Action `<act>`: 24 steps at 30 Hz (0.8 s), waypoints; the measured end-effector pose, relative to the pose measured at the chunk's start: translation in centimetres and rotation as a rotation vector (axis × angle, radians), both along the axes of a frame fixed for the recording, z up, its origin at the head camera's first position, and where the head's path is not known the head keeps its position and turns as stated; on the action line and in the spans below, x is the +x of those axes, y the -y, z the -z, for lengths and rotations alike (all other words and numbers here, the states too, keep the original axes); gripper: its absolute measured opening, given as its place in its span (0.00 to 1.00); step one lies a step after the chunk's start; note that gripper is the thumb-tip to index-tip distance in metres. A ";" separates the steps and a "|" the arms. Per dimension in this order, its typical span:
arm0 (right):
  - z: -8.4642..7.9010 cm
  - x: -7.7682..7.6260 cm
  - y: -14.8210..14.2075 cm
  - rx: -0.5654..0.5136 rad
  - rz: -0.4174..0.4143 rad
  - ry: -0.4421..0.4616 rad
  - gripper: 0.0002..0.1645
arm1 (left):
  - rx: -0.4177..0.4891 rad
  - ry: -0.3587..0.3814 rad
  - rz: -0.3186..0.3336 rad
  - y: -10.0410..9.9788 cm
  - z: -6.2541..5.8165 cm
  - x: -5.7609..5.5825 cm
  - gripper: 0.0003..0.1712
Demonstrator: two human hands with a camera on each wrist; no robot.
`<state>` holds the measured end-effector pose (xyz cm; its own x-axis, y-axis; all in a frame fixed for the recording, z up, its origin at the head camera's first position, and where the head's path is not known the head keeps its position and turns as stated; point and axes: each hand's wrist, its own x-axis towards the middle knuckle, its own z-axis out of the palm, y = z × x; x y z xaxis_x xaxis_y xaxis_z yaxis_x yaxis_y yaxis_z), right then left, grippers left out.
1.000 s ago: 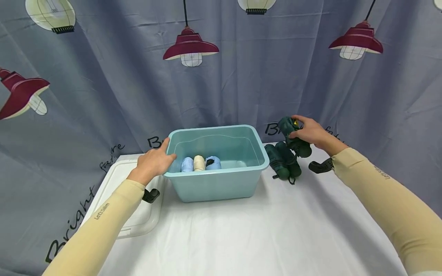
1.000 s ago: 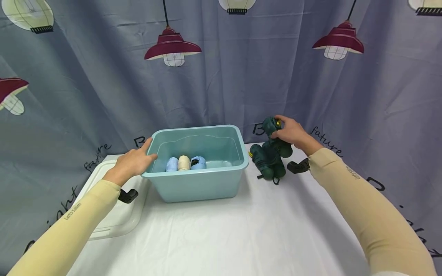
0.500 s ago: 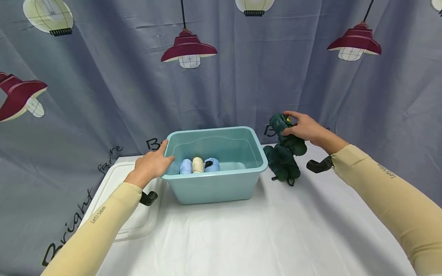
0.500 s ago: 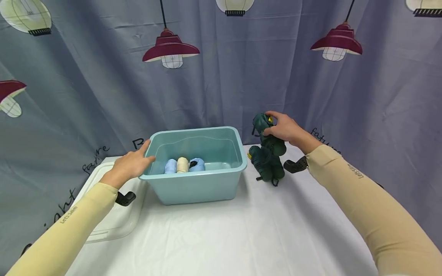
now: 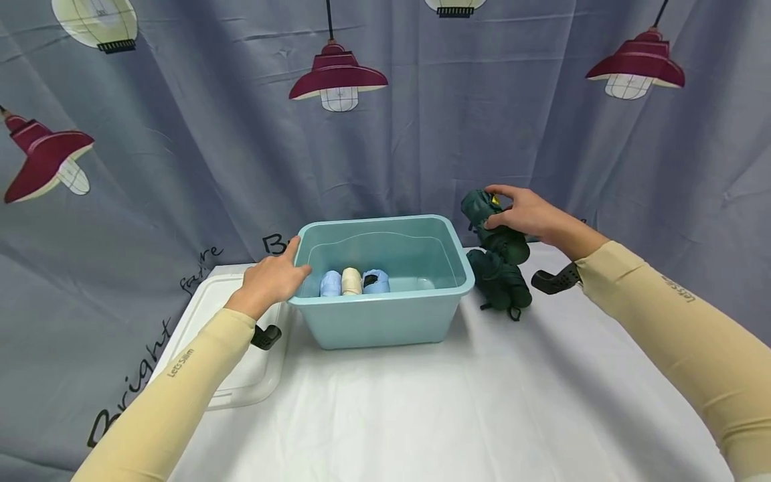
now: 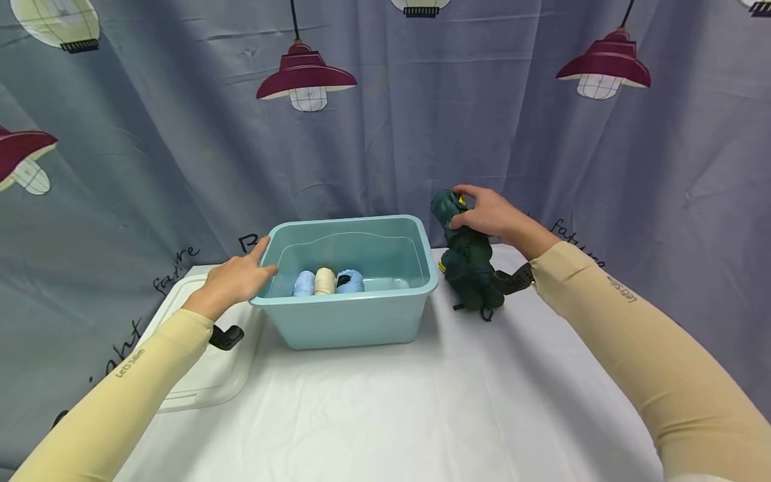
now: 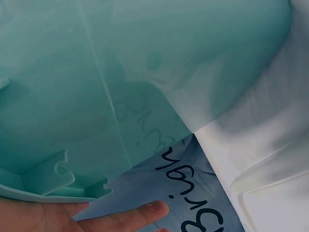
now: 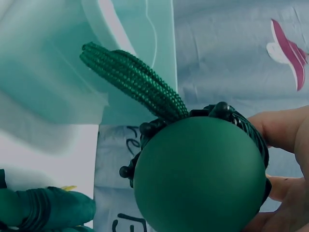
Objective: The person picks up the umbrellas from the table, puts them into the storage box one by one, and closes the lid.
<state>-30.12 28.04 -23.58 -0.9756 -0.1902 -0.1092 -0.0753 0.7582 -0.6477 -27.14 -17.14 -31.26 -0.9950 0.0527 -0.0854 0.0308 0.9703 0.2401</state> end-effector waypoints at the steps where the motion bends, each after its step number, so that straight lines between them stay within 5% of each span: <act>1: -0.1 0.0 0.2 0.003 -0.002 0.003 0.52 | 0.000 0.002 0.003 0.0 0.0 0.0 0.46; 13: -1.7 0.3 2.0 -0.018 -0.067 0.032 0.51 | 0.004 -0.013 0.012 -0.7 -0.4 -0.6 0.46; 24: -1.3 -0.2 5.5 -0.044 -0.091 0.144 0.50 | -0.016 0.019 0.004 -0.2 -0.1 -0.3 0.47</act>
